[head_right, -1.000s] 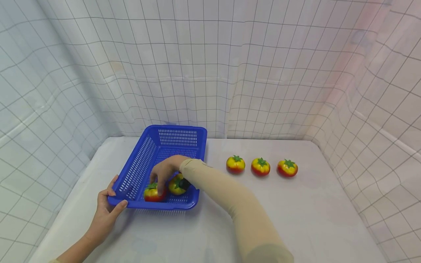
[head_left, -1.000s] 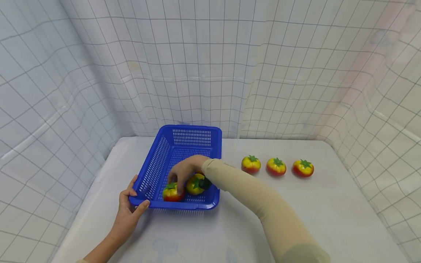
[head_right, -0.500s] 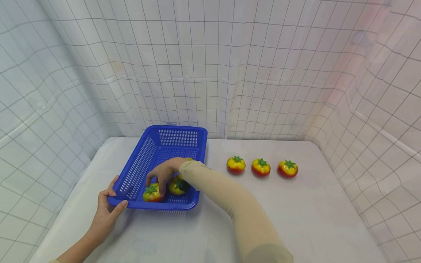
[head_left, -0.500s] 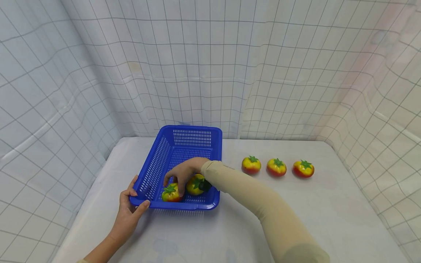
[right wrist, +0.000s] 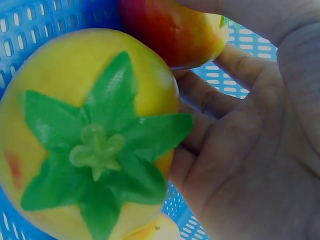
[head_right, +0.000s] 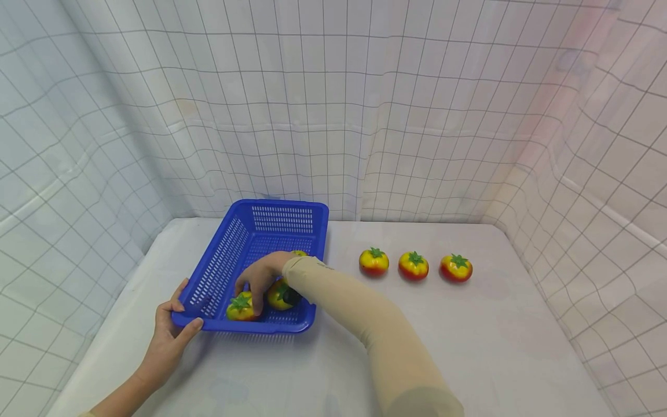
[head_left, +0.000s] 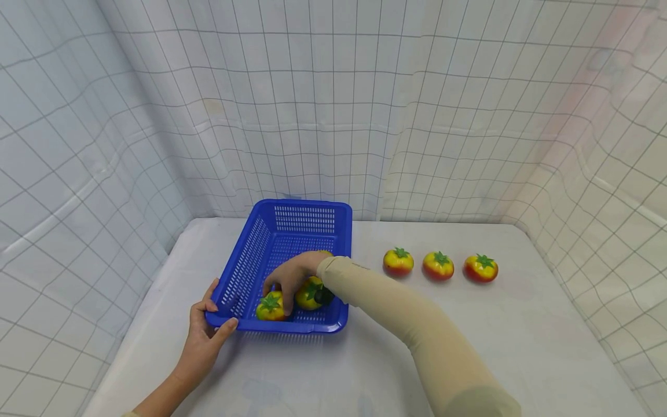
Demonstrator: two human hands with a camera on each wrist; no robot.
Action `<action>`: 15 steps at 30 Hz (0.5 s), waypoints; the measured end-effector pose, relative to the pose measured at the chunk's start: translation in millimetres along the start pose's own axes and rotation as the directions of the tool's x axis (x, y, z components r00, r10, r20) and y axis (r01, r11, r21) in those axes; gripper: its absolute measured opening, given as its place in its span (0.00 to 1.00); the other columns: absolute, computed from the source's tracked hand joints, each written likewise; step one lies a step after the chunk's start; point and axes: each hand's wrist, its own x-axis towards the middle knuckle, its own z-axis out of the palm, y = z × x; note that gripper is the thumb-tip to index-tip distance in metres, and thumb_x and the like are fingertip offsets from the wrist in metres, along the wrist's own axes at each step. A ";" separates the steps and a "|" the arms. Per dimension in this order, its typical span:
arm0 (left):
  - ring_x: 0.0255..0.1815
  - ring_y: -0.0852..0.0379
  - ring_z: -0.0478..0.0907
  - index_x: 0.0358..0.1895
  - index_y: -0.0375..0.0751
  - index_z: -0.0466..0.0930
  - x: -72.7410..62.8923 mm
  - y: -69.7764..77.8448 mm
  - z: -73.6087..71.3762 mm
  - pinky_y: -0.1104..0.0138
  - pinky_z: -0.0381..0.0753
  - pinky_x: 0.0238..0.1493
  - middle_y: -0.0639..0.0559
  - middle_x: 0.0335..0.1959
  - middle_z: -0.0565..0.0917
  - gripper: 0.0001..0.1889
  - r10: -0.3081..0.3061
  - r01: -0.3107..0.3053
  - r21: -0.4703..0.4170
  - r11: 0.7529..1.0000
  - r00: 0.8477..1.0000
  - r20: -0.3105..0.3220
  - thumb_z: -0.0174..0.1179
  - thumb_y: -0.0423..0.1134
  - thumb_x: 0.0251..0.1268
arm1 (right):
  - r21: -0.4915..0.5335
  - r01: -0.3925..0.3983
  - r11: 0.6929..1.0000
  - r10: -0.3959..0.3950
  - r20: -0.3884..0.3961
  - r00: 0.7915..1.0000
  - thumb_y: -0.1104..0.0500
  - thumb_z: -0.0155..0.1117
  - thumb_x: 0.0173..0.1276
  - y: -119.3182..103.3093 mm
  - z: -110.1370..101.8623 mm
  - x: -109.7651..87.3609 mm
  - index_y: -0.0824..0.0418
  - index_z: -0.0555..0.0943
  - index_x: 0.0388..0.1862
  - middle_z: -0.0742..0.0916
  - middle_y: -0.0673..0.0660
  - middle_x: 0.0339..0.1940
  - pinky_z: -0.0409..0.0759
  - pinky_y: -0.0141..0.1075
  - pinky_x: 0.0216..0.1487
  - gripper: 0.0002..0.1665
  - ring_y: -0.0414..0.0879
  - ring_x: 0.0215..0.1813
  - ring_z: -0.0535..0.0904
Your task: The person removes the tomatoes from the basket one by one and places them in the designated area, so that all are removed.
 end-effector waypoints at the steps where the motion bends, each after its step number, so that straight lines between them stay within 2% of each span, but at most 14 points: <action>1: 0.71 0.62 0.56 0.54 0.48 0.50 -0.1 0.1 0.1 0.79 0.72 0.58 0.52 0.85 0.40 0.21 -0.001 0.001 -0.002 1.000 1.000 0.001 0.52 0.24 0.77 | 0.002 0.003 1.000 -0.003 0.002 1.000 0.52 0.80 0.59 0.2 0.0 0.4 0.39 0.75 0.68 0.80 0.46 0.61 0.75 0.38 0.62 0.39 0.40 0.57 0.74; 6: 0.72 0.60 0.55 0.54 0.48 0.50 -0.3 0.9 0.3 0.79 0.72 0.58 0.53 0.85 0.40 0.21 -0.011 0.011 0.002 1.000 1.000 0.003 0.52 0.24 0.77 | 0.008 0.026 1.000 -0.026 -0.004 1.000 0.53 0.80 0.59 1.4 -0.4 1.2 0.36 0.75 0.67 0.79 0.45 0.59 0.76 0.37 0.58 0.38 0.41 0.56 0.74; 12: 0.77 0.44 0.50 0.54 0.46 0.49 -0.2 2.0 0.6 0.79 0.71 0.59 0.53 0.85 0.39 0.20 -0.019 0.019 0.013 1.000 1.000 0.005 0.52 0.25 0.77 | 0.054 0.084 0.995 -0.082 -0.035 0.996 0.55 0.80 0.59 3.7 -1.5 -1.7 0.35 0.76 0.63 0.80 0.45 0.55 0.78 0.36 0.54 0.36 0.42 0.55 0.76; 15: 0.77 0.41 0.48 0.54 0.46 0.49 -0.2 1.8 0.5 0.79 0.71 0.59 0.54 0.85 0.39 0.20 -0.017 0.017 0.016 1.000 1.000 0.004 0.52 0.25 0.77 | 0.099 0.095 0.991 -0.087 -0.075 0.993 0.57 0.80 0.59 5.2 -2.6 -6.8 0.33 0.77 0.61 0.80 0.45 0.54 0.78 0.37 0.54 0.35 0.42 0.55 0.76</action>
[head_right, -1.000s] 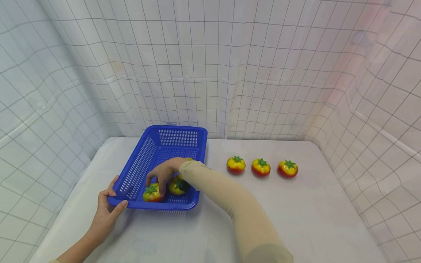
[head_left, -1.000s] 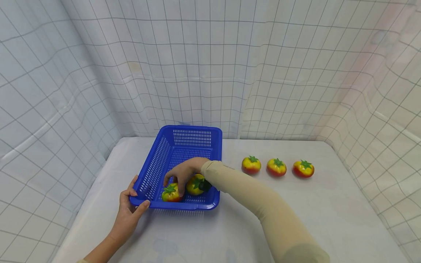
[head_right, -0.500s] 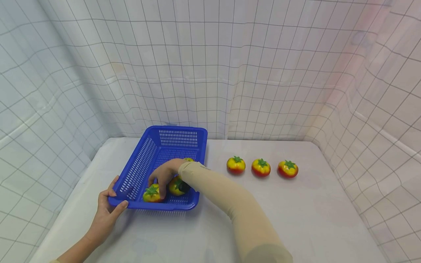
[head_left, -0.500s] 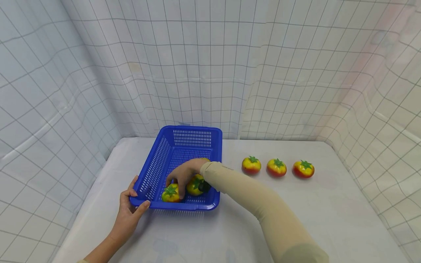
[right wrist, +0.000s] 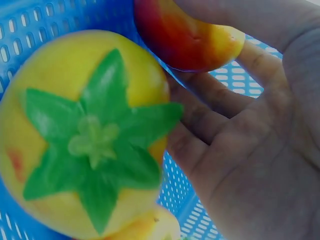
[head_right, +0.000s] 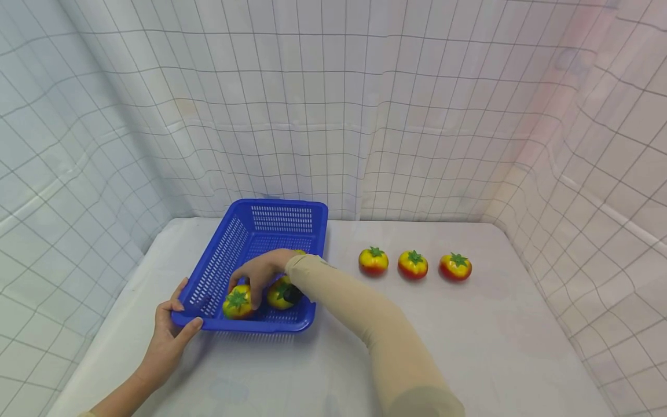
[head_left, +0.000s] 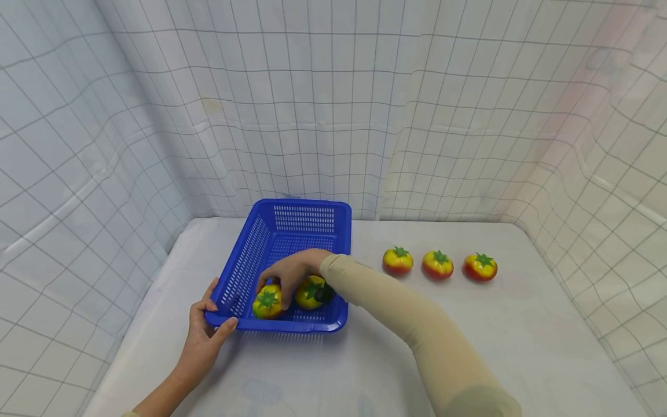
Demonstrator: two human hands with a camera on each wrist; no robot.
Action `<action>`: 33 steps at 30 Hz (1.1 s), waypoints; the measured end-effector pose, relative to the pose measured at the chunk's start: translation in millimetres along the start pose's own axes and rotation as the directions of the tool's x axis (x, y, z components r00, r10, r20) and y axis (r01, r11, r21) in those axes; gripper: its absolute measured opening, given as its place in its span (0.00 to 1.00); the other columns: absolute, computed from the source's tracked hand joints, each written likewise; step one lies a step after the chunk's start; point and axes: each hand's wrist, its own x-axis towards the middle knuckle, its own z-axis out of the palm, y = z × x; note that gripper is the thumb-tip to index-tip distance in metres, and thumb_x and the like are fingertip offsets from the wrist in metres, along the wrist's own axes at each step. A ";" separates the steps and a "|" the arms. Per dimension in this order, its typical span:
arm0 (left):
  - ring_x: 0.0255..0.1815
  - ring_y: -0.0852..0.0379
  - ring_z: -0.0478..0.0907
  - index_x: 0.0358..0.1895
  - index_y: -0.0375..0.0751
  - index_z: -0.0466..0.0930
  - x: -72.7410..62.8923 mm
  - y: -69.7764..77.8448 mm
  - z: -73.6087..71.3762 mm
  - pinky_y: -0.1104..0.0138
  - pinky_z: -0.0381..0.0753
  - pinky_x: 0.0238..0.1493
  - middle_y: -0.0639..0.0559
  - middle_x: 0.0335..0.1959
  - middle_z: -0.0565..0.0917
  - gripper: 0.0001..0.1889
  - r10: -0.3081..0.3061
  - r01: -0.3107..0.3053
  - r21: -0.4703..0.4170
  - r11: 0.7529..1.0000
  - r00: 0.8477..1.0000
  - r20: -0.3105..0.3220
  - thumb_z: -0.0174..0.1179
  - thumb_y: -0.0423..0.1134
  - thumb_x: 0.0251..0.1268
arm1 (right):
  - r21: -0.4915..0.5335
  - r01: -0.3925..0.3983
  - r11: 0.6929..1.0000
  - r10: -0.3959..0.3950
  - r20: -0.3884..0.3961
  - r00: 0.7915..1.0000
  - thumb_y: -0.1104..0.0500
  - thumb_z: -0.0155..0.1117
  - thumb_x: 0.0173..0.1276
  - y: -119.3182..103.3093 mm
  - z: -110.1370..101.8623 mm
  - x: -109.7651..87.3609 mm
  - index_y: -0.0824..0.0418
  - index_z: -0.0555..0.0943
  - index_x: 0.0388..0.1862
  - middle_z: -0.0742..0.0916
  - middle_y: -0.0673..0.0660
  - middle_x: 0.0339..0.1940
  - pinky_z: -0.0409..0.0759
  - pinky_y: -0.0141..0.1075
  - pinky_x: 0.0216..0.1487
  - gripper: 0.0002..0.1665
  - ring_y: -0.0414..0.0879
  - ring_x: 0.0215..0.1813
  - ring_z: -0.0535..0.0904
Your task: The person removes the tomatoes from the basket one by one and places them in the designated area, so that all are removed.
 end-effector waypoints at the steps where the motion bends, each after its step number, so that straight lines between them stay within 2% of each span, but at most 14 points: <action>1: 0.77 0.42 0.49 0.54 0.46 0.49 0.1 0.1 0.0 0.79 0.71 0.59 0.53 0.85 0.39 0.20 -0.001 0.001 0.001 1.000 1.000 0.000 0.52 0.25 0.77 | 0.013 0.002 1.000 -0.002 -0.014 1.000 0.57 0.80 0.59 0.6 -1.0 -1.5 0.32 0.77 0.61 0.80 0.45 0.54 0.78 0.38 0.55 0.35 0.42 0.55 0.76; 9: 0.76 0.41 0.50 0.54 0.48 0.49 0.5 0.2 -0.4 0.79 0.73 0.57 0.53 0.85 0.40 0.21 -0.004 0.004 0.010 1.000 1.000 -0.002 0.52 0.25 0.77 | 0.069 0.037 0.997 -0.033 -0.067 0.997 0.56 0.79 0.60 9.6 -12.2 -11.2 0.30 0.76 0.63 0.78 0.43 0.59 0.79 0.41 0.56 0.36 0.44 0.57 0.75; 16: 0.74 0.54 0.53 0.54 0.49 0.50 0.8 -1.5 -0.8 0.79 0.73 0.58 0.53 0.85 0.40 0.21 0.005 -0.005 -0.002 1.000 1.000 -0.001 0.51 0.24 0.77 | 0.131 0.091 0.987 -0.078 -0.100 0.992 0.58 0.78 0.60 17.9 -19.1 -22.9 0.31 0.75 0.65 0.76 0.46 0.62 0.80 0.39 0.55 0.38 0.45 0.58 0.75; 24: 0.75 0.49 0.52 0.54 0.48 0.49 1.0 -0.4 0.3 0.80 0.72 0.57 0.53 0.85 0.40 0.20 0.003 -0.003 0.014 1.000 1.000 -0.001 0.51 0.26 0.78 | 0.144 0.178 0.973 -0.154 -0.166 0.974 0.59 0.77 0.61 28.2 -32.7 -41.9 0.34 0.73 0.66 0.77 0.48 0.61 0.78 0.38 0.58 0.38 0.48 0.61 0.75; 33: 0.72 0.62 0.55 0.54 0.49 0.50 0.0 -1.6 0.5 0.80 0.73 0.56 0.52 0.85 0.40 0.20 0.016 -0.016 0.010 1.000 1.000 -0.002 0.51 0.25 0.78 | 0.155 0.197 0.968 -0.158 -0.232 0.960 0.58 0.76 0.62 41.7 -44.0 -69.1 0.37 0.73 0.69 0.76 0.47 0.64 0.76 0.40 0.62 0.38 0.47 0.64 0.73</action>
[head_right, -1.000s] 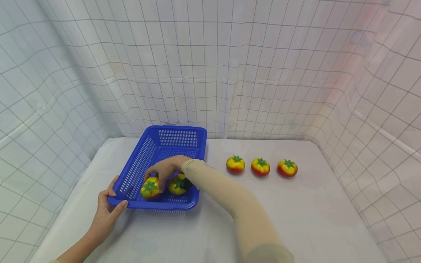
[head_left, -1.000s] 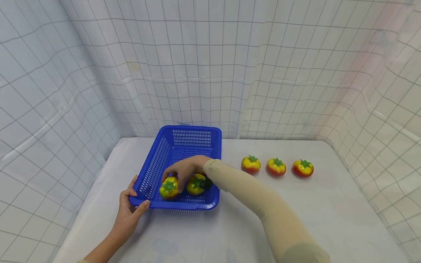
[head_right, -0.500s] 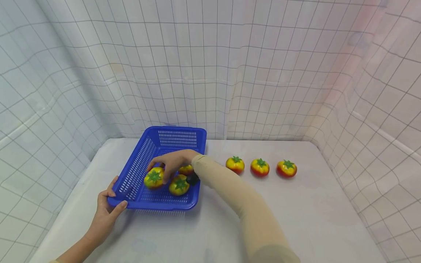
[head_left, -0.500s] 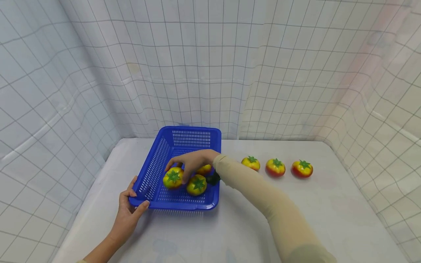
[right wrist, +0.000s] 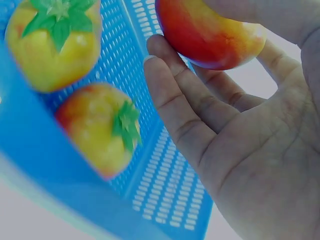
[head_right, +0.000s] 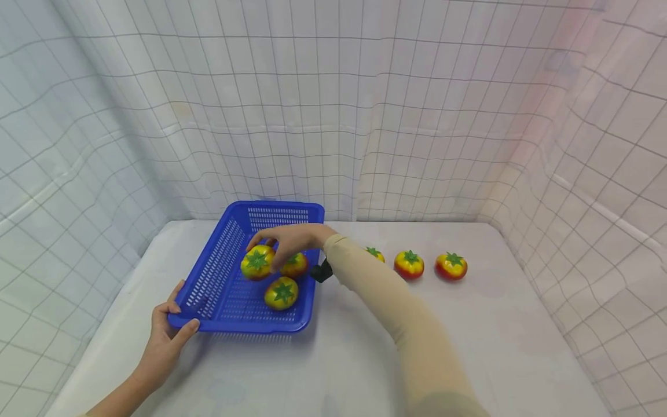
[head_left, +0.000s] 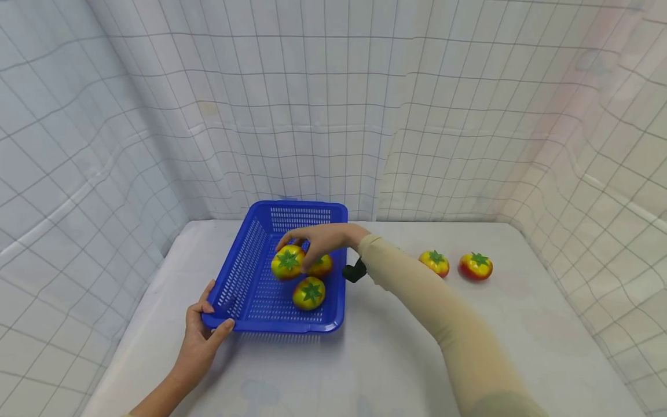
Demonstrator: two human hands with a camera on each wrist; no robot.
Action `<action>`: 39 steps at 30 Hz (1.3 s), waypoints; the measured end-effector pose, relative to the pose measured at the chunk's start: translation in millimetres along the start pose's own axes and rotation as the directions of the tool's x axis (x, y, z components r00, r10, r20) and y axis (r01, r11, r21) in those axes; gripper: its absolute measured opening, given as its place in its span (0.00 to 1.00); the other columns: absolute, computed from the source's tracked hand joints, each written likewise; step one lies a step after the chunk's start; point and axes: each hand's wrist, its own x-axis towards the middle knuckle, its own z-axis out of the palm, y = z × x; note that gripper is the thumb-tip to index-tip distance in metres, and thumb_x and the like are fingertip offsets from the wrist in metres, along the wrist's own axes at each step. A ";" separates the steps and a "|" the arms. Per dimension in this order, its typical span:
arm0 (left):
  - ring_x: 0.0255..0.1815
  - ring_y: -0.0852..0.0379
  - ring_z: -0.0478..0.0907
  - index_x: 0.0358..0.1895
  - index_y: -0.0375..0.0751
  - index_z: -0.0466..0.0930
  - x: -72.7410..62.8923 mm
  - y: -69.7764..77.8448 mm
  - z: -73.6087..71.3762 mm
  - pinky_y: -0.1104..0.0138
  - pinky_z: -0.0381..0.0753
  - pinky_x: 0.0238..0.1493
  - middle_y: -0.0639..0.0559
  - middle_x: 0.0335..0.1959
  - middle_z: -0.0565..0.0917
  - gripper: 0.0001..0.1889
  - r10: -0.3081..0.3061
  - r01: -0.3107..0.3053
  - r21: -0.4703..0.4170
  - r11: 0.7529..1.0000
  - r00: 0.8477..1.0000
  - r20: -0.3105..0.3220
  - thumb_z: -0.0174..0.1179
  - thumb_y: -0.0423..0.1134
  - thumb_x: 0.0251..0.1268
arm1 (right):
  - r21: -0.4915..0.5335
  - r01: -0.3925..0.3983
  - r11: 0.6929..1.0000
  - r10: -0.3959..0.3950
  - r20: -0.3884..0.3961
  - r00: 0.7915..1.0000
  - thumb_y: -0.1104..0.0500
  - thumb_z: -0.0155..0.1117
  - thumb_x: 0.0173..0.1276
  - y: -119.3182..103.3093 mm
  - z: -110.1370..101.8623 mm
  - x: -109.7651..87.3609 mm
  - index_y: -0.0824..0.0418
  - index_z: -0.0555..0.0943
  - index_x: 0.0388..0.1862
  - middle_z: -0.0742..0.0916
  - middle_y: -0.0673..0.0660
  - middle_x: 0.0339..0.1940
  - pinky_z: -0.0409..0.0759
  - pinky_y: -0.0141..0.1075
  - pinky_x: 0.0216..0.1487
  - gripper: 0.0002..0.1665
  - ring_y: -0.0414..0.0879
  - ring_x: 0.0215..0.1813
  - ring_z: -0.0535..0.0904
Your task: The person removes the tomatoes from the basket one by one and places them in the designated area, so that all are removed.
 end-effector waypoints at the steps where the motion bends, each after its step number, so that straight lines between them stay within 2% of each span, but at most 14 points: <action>1: 0.71 0.63 0.55 0.53 0.49 0.50 -0.1 -0.3 -0.1 0.80 0.73 0.56 0.52 0.85 0.40 0.20 0.004 -0.004 -0.002 1.000 1.000 -0.001 0.51 0.25 0.78 | 0.002 0.000 1.000 0.000 -0.006 1.000 0.58 0.76 0.62 0.8 -2.2 -3.5 0.37 0.73 0.69 0.76 0.47 0.65 0.75 0.40 0.63 0.39 0.47 0.65 0.73; 9: 0.71 0.63 0.56 0.54 0.49 0.50 -1.0 -1.1 -0.3 0.80 0.73 0.56 0.52 0.85 0.39 0.20 0.012 -0.012 -0.017 1.000 1.000 0.006 0.50 0.24 0.77 | 0.032 0.005 0.999 -0.004 -0.057 0.998 0.60 0.74 0.64 9.4 -17.8 -32.9 0.38 0.73 0.70 0.75 0.50 0.66 0.78 0.40 0.61 0.38 0.52 0.66 0.73; 18: 0.70 0.63 0.57 0.54 0.49 0.50 -1.1 2.4 1.7 0.80 0.74 0.55 0.53 0.85 0.39 0.20 0.002 -0.002 0.012 1.000 1.000 0.005 0.50 0.25 0.78 | 0.056 -0.017 0.998 0.023 -0.109 0.994 0.59 0.74 0.64 21.2 -28.8 -71.0 0.40 0.72 0.72 0.72 0.51 0.70 0.77 0.44 0.63 0.40 0.49 0.67 0.70; 26: 0.76 0.50 0.51 0.54 0.48 0.49 -0.4 3.7 2.9 0.81 0.71 0.57 0.53 0.85 0.38 0.20 -0.009 0.009 0.020 1.000 1.000 0.009 0.51 0.26 0.78 | 0.077 -0.071 0.995 0.081 -0.137 0.987 0.57 0.76 0.63 29.4 -34.4 -103.0 0.42 0.70 0.74 0.72 0.54 0.69 0.77 0.46 0.63 0.42 0.53 0.65 0.74; 32: 0.75 0.53 0.52 0.54 0.48 0.50 -0.6 3.7 3.0 0.81 0.72 0.57 0.53 0.85 0.38 0.20 -0.009 0.009 0.002 1.000 1.000 0.004 0.51 0.25 0.78 | 0.075 -0.103 0.992 0.115 -0.172 0.978 0.55 0.77 0.62 40.9 -37.2 -123.1 0.36 0.71 0.72 0.72 0.52 0.71 0.78 0.47 0.62 0.41 0.53 0.64 0.76; 39: 0.76 0.46 0.50 0.54 0.49 0.49 -1.1 5.4 4.1 0.81 0.72 0.57 0.53 0.85 0.37 0.20 -0.015 0.015 0.026 1.000 1.000 0.012 0.51 0.26 0.78 | 0.081 -0.169 0.982 0.182 -0.202 0.962 0.54 0.78 0.60 53.5 -35.8 -149.3 0.36 0.72 0.71 0.72 0.52 0.72 0.75 0.50 0.65 0.41 0.53 0.68 0.72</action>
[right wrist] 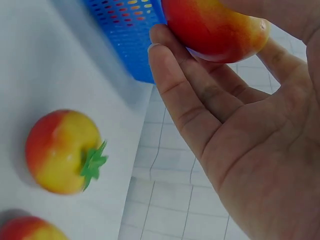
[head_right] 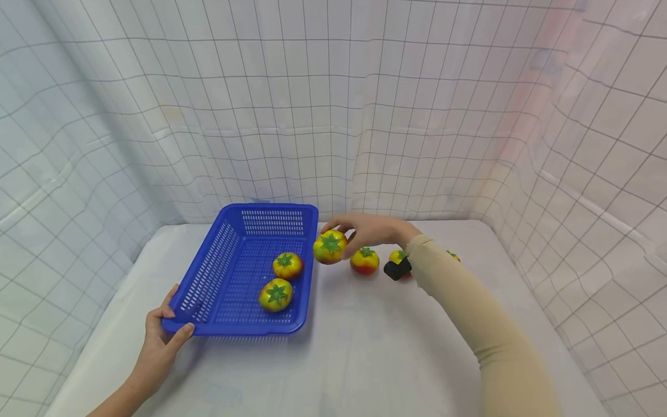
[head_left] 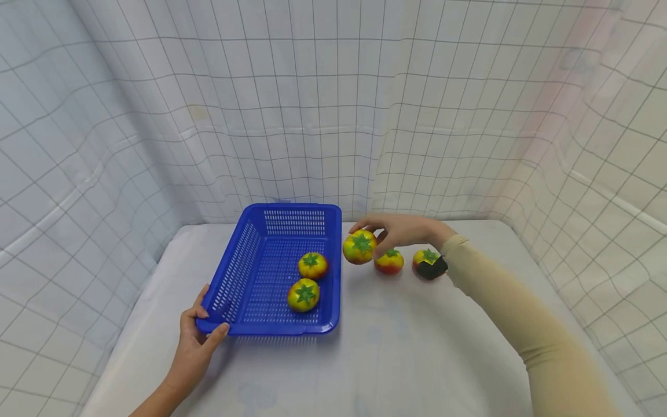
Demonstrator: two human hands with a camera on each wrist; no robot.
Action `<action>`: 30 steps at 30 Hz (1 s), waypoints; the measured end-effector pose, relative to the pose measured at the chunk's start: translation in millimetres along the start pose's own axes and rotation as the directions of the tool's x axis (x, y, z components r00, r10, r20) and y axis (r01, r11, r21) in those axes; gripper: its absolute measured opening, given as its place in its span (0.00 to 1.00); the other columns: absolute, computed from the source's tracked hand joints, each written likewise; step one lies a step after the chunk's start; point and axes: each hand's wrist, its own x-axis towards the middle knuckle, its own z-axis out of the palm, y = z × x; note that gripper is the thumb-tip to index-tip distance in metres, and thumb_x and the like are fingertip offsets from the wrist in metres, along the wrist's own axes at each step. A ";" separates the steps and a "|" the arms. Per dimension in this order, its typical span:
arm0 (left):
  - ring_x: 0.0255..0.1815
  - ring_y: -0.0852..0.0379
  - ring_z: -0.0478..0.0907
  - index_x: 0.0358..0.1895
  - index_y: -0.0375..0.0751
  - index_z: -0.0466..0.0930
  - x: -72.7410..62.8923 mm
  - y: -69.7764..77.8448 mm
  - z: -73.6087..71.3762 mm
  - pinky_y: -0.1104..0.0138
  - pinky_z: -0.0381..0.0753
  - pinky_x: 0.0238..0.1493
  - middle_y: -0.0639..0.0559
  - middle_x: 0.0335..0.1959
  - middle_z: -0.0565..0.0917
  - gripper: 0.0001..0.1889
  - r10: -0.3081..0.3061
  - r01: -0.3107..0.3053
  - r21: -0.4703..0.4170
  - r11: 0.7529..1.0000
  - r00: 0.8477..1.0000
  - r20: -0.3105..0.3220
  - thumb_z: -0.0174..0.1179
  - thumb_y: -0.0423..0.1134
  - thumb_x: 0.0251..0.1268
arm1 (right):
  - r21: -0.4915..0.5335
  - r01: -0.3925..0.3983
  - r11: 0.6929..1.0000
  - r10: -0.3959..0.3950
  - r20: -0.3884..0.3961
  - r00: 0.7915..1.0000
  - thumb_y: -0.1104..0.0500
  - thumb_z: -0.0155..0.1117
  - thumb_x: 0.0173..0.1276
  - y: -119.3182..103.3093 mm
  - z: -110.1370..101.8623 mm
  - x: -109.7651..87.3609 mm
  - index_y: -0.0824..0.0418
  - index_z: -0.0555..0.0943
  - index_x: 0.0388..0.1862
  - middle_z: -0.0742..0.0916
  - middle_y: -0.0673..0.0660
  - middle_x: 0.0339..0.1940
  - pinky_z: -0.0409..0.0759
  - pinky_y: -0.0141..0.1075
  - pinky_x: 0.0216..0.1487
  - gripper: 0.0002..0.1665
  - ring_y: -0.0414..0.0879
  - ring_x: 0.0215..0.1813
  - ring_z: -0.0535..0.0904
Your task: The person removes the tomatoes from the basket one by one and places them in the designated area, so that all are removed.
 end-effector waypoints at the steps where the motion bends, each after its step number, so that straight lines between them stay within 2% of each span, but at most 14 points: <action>1: 0.76 0.46 0.51 0.54 0.49 0.49 0.0 0.0 0.0 0.81 0.72 0.56 0.53 0.85 0.37 0.20 0.001 -0.001 0.001 1.000 1.000 0.000 0.51 0.26 0.78 | -0.008 -0.010 1.000 0.010 -0.006 1.000 0.53 0.78 0.60 2.7 -0.2 -3.2 0.35 0.72 0.70 0.72 0.52 0.71 0.75 0.50 0.66 0.41 0.53 0.69 0.71; 4: 0.76 0.47 0.51 0.54 0.49 0.49 -0.1 -0.5 -0.2 0.81 0.72 0.56 0.54 0.85 0.38 0.20 0.006 -0.006 0.002 1.000 1.000 -0.001 0.51 0.26 0.78 | -0.018 -0.039 0.999 0.038 -0.017 0.999 0.50 0.78 0.60 9.1 0.3 -12.5 0.33 0.72 0.69 0.73 0.51 0.71 0.74 0.52 0.66 0.40 0.52 0.70 0.69; 6: 0.75 0.49 0.52 0.54 0.49 0.49 -0.2 -1.0 -0.4 0.81 0.72 0.56 0.54 0.85 0.38 0.20 0.009 -0.009 0.000 1.000 1.000 -0.001 0.51 0.26 0.78 | -0.019 -0.059 0.998 0.058 -0.019 0.998 0.50 0.78 0.60 12.8 1.7 -17.7 0.33 0.72 0.69 0.73 0.51 0.70 0.75 0.52 0.65 0.40 0.53 0.68 0.71; 12: 0.73 0.60 0.54 0.54 0.49 0.49 0.2 -2.2 -0.5 0.81 0.72 0.57 0.52 0.85 0.38 0.20 0.018 -0.019 -0.017 1.000 1.000 -0.004 0.51 0.25 0.78 | -0.001 -0.088 0.996 0.088 -0.013 0.996 0.54 0.77 0.60 23.7 8.8 -30.1 0.33 0.73 0.67 0.74 0.52 0.68 0.73 0.51 0.66 0.38 0.52 0.66 0.72; 16: 0.74 0.55 0.53 0.54 0.48 0.49 0.7 -2.3 0.1 0.81 0.71 0.57 0.52 0.85 0.38 0.21 0.015 -0.015 -0.017 1.000 1.000 -0.005 0.51 0.25 0.78 | -0.013 -0.080 0.997 0.080 -0.024 0.996 0.55 0.75 0.61 30.9 14.2 -35.4 0.33 0.73 0.67 0.75 0.51 0.67 0.72 0.51 0.66 0.37 0.51 0.66 0.71; 21: 0.76 0.49 0.51 0.54 0.47 0.49 0.5 -1.9 0.4 0.81 0.71 0.57 0.52 0.85 0.37 0.21 0.012 -0.012 -0.018 1.000 1.000 -0.006 0.51 0.25 0.77 | 0.010 -0.079 0.997 0.080 -0.023 0.997 0.54 0.75 0.62 39.7 23.0 -39.8 0.35 0.73 0.68 0.76 0.51 0.66 0.74 0.48 0.64 0.37 0.50 0.61 0.77; 26: 0.77 0.47 0.50 0.55 0.46 0.49 0.3 -2.2 0.5 0.81 0.71 0.58 0.52 0.85 0.37 0.21 0.016 -0.016 -0.018 1.000 1.000 -0.005 0.51 0.25 0.77 | 0.061 -0.071 0.996 0.072 -0.011 0.997 0.58 0.76 0.61 48.1 34.3 -43.3 0.39 0.73 0.68 0.77 0.54 0.65 0.74 0.48 0.64 0.38 0.53 0.58 0.80; 30: 0.76 0.48 0.51 0.55 0.46 0.49 0.1 -2.7 0.4 0.81 0.71 0.58 0.52 0.85 0.37 0.21 0.018 -0.018 -0.015 1.000 1.000 -0.004 0.51 0.25 0.77 | 0.064 -0.089 0.994 0.090 -0.014 0.996 0.58 0.76 0.61 55.9 44.6 -47.0 0.38 0.73 0.68 0.76 0.55 0.65 0.75 0.48 0.63 0.38 0.54 0.58 0.78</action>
